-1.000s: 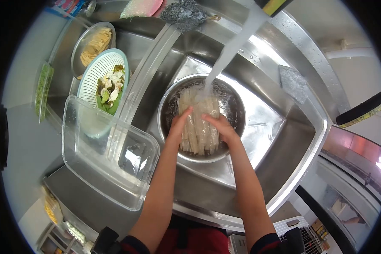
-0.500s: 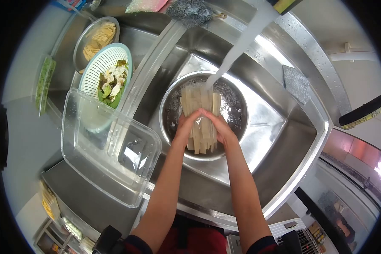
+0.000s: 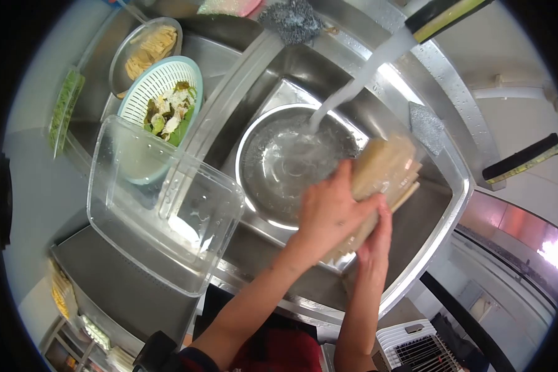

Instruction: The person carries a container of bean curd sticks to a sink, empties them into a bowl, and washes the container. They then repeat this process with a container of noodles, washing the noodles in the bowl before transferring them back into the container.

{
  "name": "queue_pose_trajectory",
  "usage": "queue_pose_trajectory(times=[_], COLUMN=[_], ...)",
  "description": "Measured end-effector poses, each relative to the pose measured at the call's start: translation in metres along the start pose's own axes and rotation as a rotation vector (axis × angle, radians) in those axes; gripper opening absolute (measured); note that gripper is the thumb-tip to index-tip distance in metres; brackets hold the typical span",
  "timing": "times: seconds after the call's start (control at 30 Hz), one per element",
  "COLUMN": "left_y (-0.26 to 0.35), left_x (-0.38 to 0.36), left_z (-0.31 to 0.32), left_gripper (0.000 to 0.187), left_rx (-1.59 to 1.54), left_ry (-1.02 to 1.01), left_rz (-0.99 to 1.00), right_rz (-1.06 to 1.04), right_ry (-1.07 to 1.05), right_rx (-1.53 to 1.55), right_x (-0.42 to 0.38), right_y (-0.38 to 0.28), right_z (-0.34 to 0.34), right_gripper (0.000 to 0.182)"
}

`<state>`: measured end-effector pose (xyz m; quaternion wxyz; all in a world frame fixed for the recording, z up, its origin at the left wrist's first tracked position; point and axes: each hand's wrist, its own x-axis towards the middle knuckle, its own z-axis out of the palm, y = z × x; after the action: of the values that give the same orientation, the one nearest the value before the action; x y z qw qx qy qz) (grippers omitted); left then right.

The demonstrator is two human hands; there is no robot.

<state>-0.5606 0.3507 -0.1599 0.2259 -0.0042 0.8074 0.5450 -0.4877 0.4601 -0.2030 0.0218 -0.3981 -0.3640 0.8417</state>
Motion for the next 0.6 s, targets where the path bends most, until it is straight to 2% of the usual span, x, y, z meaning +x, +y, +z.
queue_pose_trajectory(times=[0.07, 0.17, 0.27, 0.33, 0.4, 0.47, 0.53, 0.6], left_y=[0.016, 0.035, 0.047, 0.051, 0.046, 0.037, 0.024, -0.003], left_x=[-0.005, -0.021, -0.038, -0.046, -0.053, -0.062, -0.068, -0.066], left_z=[-0.006, -0.022, -0.053, -0.089, -0.128, -0.169, -0.215, -0.252], left_gripper=[0.051, 0.050, 0.049, 0.049, 0.050, 0.053, 0.054, 0.057], left_rx=[0.090, 0.049, 0.059, 0.043, 0.024, -0.079, -0.118, -0.363], left_ry=[-0.050, -0.149, -0.111, -0.110, -0.126, 0.027, -0.006, -0.068], left_rz=[0.056, 0.131, 0.222, 0.308, 0.387, 0.514, 0.534, 0.656], right_rz=[-0.049, -0.108, -0.261, -0.299, -0.335, -0.446, -0.591, -0.699], right_ry=[-0.063, -0.027, 0.002, -0.069, -0.031, -0.091, -0.129, -0.230], right_rx=[0.009, -0.008, 0.036, 0.045, 0.040, -0.031, -0.043, -0.124], right_x=[-0.018, -0.049, -0.077, -0.095, -0.109, -0.122, -0.129, -0.137], right_y=[-0.013, -0.020, -0.009, 0.002, 0.020, 0.044, 0.075, 0.100], right_z=[0.004, 0.026, 0.056, 0.088, 0.120, 0.157, 0.194, 0.225], right_gripper=[0.050, 0.052, 0.053, 0.054, 0.053, 0.051, 0.049, 0.057])
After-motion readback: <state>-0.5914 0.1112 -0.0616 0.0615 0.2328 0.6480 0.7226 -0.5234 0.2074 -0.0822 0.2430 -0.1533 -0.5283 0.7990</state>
